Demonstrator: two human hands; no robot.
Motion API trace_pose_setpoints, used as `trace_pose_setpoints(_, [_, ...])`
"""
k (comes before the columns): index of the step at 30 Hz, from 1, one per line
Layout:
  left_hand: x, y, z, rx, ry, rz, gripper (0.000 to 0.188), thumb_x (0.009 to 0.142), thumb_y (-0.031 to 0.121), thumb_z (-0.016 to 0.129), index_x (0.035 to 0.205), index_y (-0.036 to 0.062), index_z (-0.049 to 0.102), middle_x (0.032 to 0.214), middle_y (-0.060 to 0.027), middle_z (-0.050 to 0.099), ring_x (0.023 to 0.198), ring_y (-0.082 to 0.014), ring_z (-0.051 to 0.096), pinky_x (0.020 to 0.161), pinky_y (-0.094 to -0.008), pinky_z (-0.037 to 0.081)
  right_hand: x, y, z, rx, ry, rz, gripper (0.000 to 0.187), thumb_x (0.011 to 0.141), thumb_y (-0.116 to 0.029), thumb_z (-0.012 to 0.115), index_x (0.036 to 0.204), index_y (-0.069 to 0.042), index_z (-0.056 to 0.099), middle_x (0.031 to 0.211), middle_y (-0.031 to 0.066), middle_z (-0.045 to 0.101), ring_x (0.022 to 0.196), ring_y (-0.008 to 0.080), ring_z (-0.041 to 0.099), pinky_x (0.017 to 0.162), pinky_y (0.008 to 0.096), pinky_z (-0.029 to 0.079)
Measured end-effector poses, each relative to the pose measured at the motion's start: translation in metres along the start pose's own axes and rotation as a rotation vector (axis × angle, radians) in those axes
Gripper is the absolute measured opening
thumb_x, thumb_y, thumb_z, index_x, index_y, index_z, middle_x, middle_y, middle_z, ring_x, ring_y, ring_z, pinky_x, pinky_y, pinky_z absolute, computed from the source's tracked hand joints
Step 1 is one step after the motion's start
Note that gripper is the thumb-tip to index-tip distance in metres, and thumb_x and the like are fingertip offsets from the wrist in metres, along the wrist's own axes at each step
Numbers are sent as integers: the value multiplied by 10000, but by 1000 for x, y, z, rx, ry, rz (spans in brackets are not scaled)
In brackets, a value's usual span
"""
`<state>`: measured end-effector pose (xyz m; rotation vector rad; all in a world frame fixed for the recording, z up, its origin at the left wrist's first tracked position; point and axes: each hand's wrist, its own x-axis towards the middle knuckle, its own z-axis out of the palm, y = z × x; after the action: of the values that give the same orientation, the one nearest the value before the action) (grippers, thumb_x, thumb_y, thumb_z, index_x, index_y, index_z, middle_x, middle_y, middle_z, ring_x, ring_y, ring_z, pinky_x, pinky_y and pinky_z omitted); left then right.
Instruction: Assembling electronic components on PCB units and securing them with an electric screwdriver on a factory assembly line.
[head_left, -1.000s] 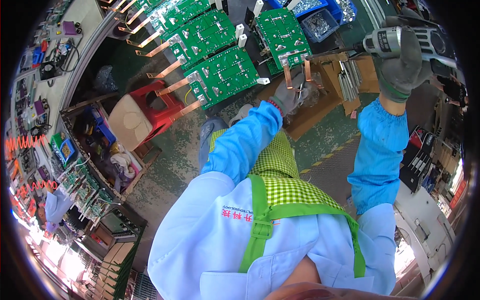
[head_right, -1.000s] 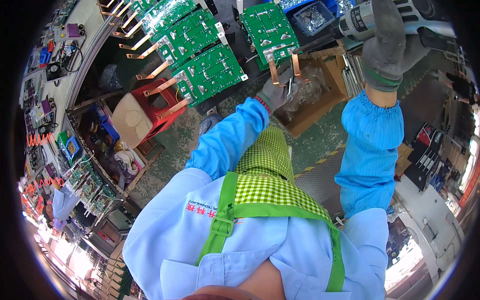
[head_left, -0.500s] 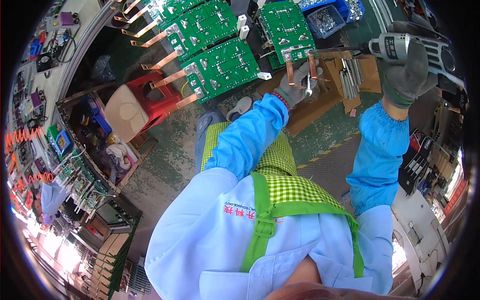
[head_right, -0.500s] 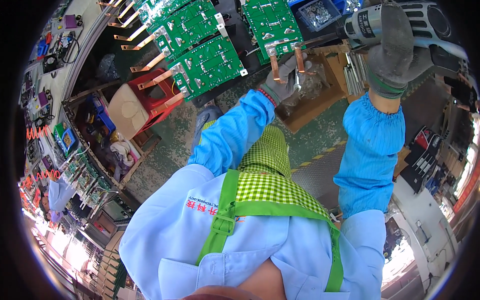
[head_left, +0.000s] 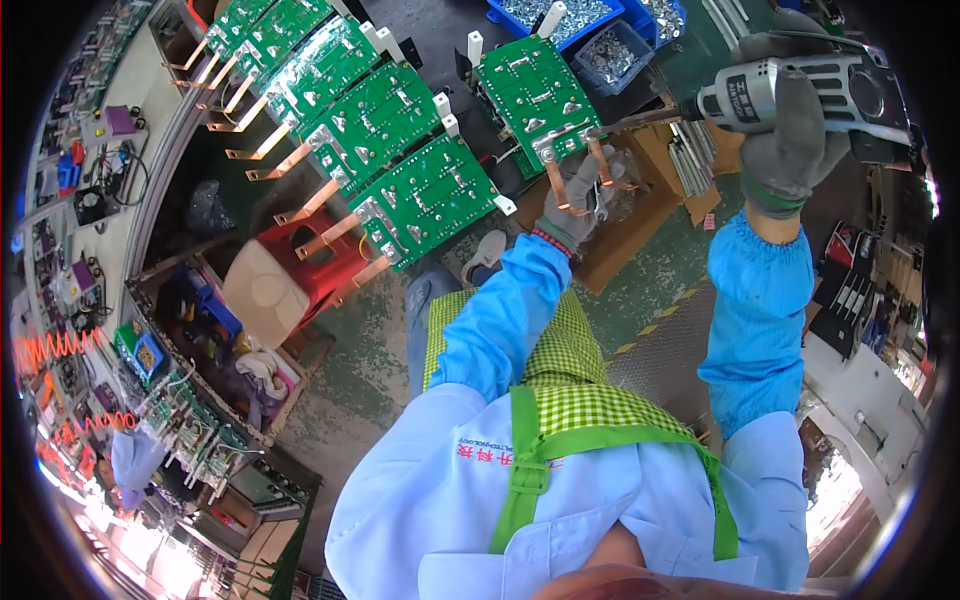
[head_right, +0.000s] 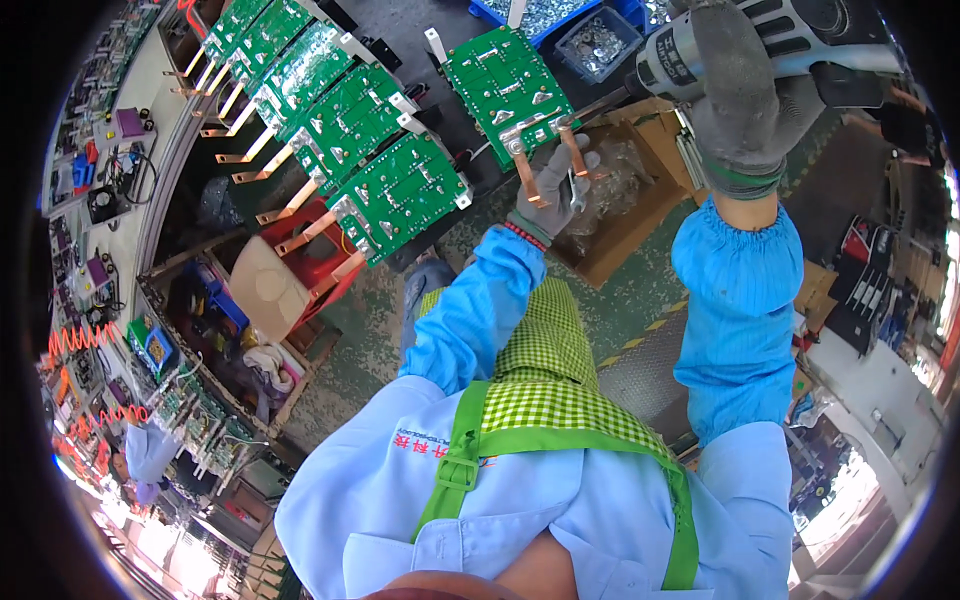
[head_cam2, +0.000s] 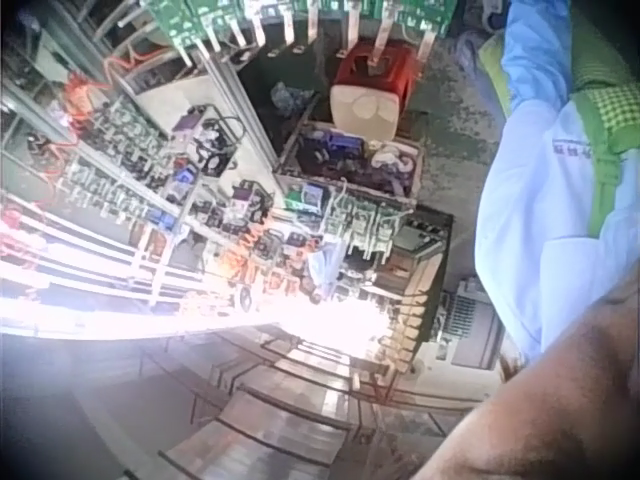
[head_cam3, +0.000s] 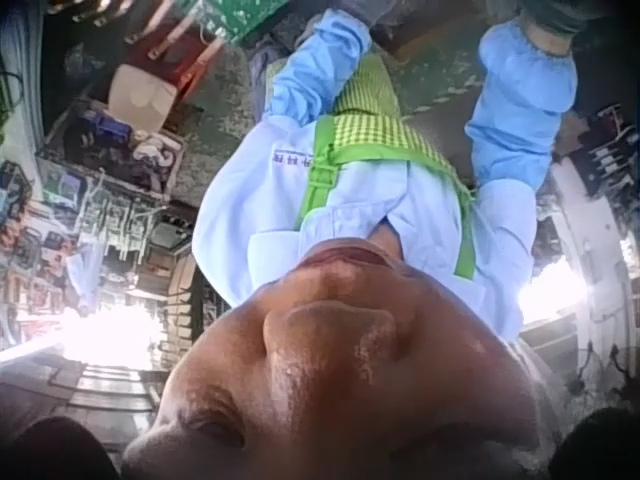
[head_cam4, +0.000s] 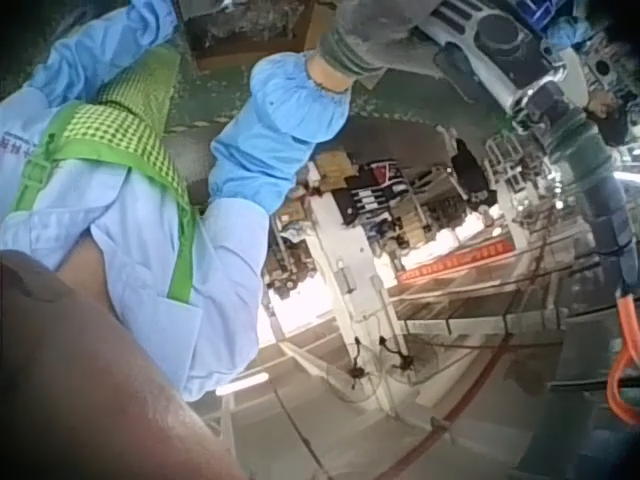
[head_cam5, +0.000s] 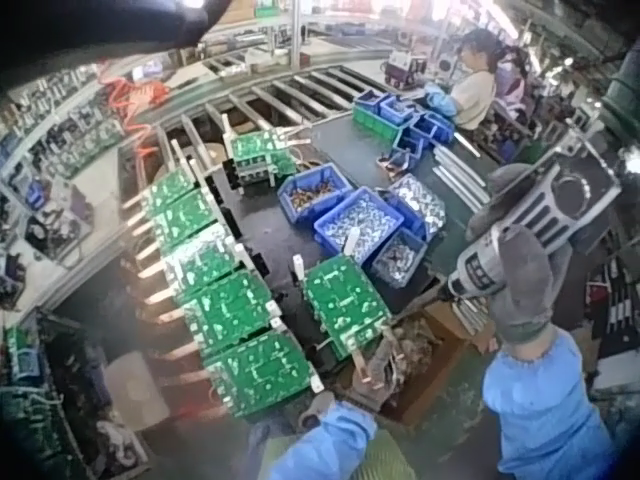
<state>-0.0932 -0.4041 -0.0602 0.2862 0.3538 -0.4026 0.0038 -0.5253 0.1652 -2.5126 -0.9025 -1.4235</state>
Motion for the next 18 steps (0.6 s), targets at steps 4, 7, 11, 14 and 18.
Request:
trace_pose_setpoints(4, [-3,-4,11,-59,107,20,404,842,217,633,1196,93,482,1081,-70,561,915,-200,585,577,-260,496,18,-24,-4,900,58,646,430,788,-266,537,1080,49,550,844,142,641,720,201,625,631,317,534])
trace_pose_setpoints(7, [0,-9,16,-90,70,76,415,843,202,630,1209,89,470,1100,-63,554,965,-226,573,624,-265,497,34,-30,-4,826,51,607,388,797,-262,535,1056,25,573,853,141,647,721,204,631,632,317,540])
trace_pose_setpoints(11, [-1,-12,18,-100,87,119,383,833,211,640,1168,81,508,1064,-39,570,910,-175,591,650,-257,480,38,-30,-1,825,63,464,373,801,-252,540,1051,23,577,841,140,651,734,197,638,625,318,547])
trace_pose_setpoints(14, [1,-13,17,-98,109,107,412,848,202,623,1210,76,472,1137,-70,536,988,-220,564,604,-262,497,32,-31,-3,897,51,688,354,807,-239,542,1046,19,580,865,139,652,738,190,640,643,327,554])
trace_pose_setpoints(18, [3,-14,15,-114,98,80,401,850,206,622,1198,68,481,1128,-71,543,982,-226,566,578,-256,502,28,-30,-1,913,84,647,341,815,-228,533,1048,18,579,882,137,650,743,184,642,657,331,558])
